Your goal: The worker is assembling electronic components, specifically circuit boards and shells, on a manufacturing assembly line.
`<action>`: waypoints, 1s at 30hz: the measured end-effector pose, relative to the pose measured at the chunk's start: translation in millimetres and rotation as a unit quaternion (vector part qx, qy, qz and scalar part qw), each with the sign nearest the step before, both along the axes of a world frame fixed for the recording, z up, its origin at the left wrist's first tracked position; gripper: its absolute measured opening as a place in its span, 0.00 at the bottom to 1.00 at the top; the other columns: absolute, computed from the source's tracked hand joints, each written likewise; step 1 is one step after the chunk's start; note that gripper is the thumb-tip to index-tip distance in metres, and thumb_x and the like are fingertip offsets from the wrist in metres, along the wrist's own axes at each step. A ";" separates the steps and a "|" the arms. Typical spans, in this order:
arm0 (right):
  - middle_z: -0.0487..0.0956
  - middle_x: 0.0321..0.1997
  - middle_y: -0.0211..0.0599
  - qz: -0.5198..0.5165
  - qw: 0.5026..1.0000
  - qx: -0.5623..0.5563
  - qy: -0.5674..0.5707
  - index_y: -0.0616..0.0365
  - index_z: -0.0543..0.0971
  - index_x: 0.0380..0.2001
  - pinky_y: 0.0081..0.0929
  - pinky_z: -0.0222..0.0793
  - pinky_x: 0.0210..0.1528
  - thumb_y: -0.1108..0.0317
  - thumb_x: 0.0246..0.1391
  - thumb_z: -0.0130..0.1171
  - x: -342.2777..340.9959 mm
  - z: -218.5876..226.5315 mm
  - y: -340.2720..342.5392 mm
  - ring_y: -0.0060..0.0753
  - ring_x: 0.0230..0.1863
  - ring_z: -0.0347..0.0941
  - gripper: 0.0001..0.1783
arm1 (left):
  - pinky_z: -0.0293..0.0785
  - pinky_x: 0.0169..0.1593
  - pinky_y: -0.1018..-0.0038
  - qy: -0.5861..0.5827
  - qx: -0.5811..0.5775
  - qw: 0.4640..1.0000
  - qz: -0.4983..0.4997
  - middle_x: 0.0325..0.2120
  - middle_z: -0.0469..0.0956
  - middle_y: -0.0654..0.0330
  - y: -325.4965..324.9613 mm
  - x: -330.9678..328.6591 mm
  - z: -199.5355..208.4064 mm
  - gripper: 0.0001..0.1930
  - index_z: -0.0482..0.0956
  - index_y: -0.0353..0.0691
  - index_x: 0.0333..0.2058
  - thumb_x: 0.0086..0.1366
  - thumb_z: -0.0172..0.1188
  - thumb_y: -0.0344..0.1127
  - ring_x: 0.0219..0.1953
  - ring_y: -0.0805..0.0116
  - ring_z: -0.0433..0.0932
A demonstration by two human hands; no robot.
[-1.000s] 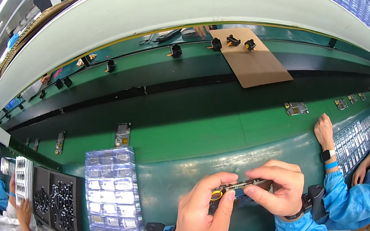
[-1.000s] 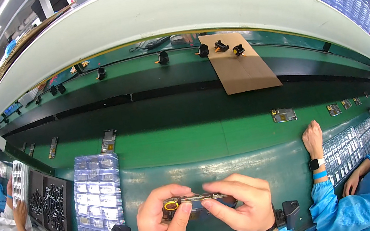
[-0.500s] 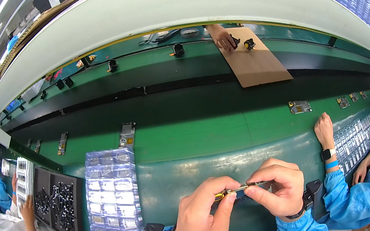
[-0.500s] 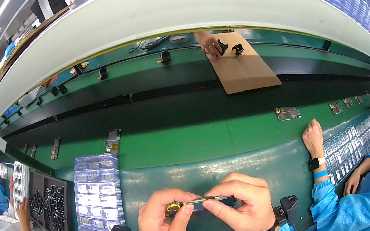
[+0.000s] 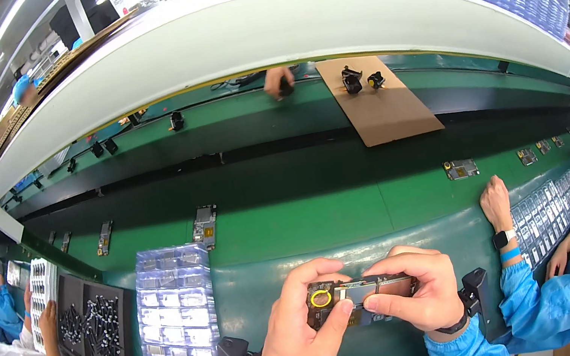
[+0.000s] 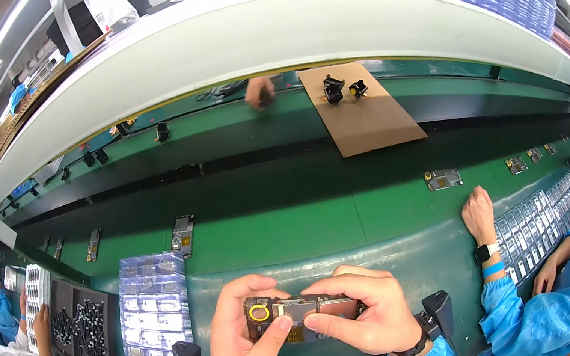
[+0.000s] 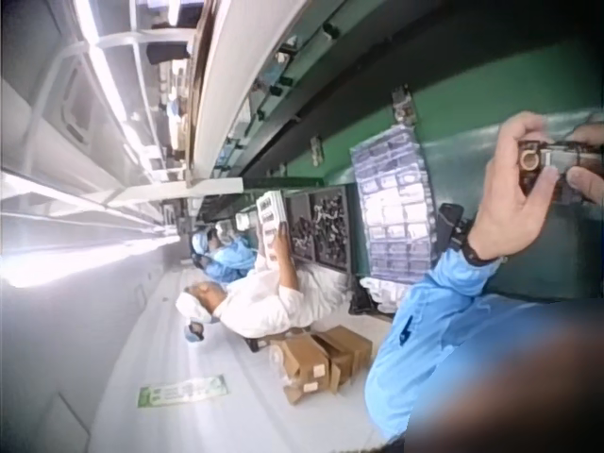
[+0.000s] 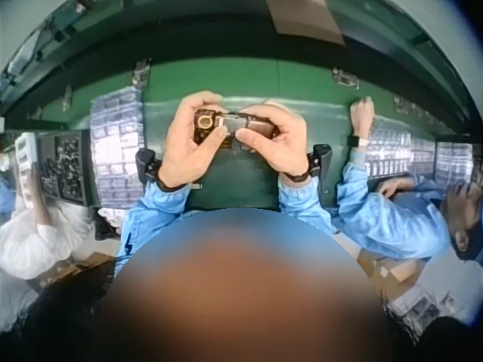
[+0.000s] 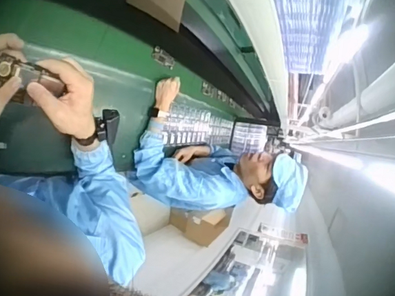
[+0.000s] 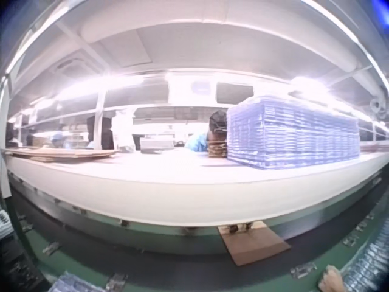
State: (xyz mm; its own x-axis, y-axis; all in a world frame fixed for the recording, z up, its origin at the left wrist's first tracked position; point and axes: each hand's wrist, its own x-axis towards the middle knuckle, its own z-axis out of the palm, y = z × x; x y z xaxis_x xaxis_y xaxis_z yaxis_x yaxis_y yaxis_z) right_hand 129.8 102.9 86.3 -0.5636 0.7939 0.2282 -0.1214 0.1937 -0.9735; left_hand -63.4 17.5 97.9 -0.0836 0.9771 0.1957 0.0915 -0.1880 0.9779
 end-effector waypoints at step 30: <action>0.88 0.38 0.41 0.019 0.997 -0.072 0.021 0.69 0.85 0.48 0.20 0.79 0.41 0.77 0.58 0.68 -2.3 -3.2 -9.4 0.21 0.39 0.83 0.14 | 0.75 0.56 0.69 -0.194 -0.049 0.979 -0.030 0.45 0.82 0.44 3.5 -12.6 7.6 0.21 0.59 0.36 0.64 0.76 0.49 0.28 0.49 0.63 0.82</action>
